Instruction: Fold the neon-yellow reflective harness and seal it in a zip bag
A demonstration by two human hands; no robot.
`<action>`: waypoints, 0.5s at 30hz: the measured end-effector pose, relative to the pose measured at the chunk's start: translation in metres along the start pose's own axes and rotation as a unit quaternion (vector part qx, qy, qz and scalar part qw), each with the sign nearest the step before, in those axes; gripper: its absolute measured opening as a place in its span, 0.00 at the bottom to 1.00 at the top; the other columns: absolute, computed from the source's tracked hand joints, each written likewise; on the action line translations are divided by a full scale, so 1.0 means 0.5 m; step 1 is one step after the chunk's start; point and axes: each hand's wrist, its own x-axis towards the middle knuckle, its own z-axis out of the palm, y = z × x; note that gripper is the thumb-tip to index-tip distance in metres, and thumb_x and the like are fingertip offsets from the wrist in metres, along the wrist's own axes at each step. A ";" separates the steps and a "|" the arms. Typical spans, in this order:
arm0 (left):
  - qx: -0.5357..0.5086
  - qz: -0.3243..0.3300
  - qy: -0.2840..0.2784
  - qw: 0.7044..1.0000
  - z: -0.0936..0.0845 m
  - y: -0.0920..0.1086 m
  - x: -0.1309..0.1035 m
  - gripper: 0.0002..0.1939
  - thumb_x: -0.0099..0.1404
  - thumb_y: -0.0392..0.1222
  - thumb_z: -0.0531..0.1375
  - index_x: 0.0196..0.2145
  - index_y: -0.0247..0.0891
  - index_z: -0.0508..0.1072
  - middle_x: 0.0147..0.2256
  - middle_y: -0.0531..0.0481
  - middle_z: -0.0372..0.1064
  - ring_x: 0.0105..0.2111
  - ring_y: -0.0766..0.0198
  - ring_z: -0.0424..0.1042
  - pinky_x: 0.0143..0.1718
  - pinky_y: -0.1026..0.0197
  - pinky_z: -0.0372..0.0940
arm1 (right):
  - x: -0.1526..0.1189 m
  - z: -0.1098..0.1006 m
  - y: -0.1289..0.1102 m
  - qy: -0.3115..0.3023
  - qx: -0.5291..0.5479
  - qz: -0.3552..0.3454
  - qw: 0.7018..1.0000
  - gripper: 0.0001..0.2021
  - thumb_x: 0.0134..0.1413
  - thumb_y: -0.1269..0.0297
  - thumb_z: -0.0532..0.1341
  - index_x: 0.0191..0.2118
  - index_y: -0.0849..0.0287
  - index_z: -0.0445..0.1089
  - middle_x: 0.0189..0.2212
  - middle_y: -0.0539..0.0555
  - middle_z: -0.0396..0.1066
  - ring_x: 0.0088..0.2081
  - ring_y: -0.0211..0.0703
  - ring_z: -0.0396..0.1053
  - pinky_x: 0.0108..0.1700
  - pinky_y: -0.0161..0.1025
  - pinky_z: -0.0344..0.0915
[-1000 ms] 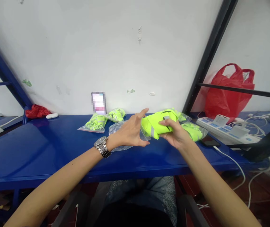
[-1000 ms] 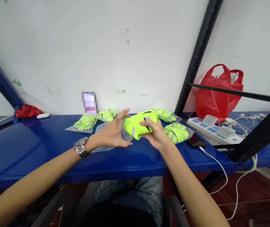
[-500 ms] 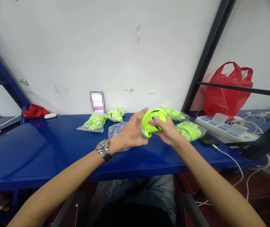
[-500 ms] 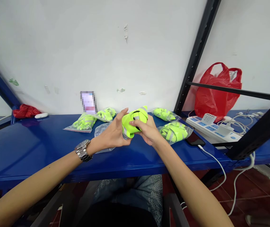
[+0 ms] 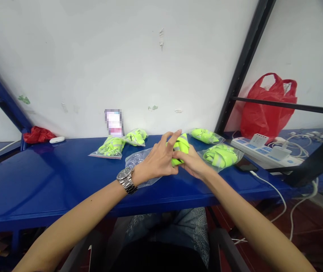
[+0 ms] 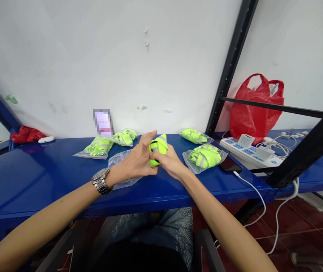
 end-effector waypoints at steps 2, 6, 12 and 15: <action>0.016 -0.004 -0.004 1.000 -0.001 -0.002 0.001 0.60 0.49 0.36 0.64 0.67 0.50 0.27 0.64 0.33 0.42 0.55 0.41 0.61 0.47 0.39 0.66 | 0.003 0.003 0.016 0.016 -0.011 -0.025 0.999 0.22 0.40 0.70 0.66 0.44 0.53 0.61 0.32 0.45 0.68 0.33 0.38 0.69 0.31 0.32 0.66; 0.033 0.029 0.023 0.999 0.003 -0.009 -0.001 0.59 0.49 0.33 0.63 0.66 0.50 0.27 0.63 0.32 0.42 0.55 0.42 0.61 0.45 0.40 0.67 | 0.004 0.001 0.025 0.025 -0.048 -0.087 0.995 0.27 0.42 0.65 0.69 0.47 0.50 0.57 0.36 0.45 0.69 0.37 0.40 0.69 0.35 0.35 0.67; 0.049 0.078 0.072 0.993 0.001 -0.011 -0.010 0.57 0.52 0.33 0.62 0.66 0.54 0.25 0.64 0.33 0.37 0.58 0.42 0.58 0.44 0.44 0.68 | -0.017 0.013 0.003 0.083 -0.187 -0.196 0.959 0.15 0.45 0.59 0.68 0.39 0.56 0.68 0.30 0.47 0.69 0.31 0.40 0.65 0.34 0.36 0.64; 0.054 0.084 0.074 0.992 -0.001 -0.005 -0.010 0.57 0.53 0.34 0.62 0.66 0.55 0.25 0.64 0.33 0.35 0.59 0.42 0.57 0.45 0.44 0.67 | -0.029 0.020 0.003 0.084 -0.205 -0.212 0.952 0.12 0.50 0.58 0.65 0.39 0.57 0.70 0.30 0.48 0.71 0.31 0.41 0.66 0.34 0.36 0.63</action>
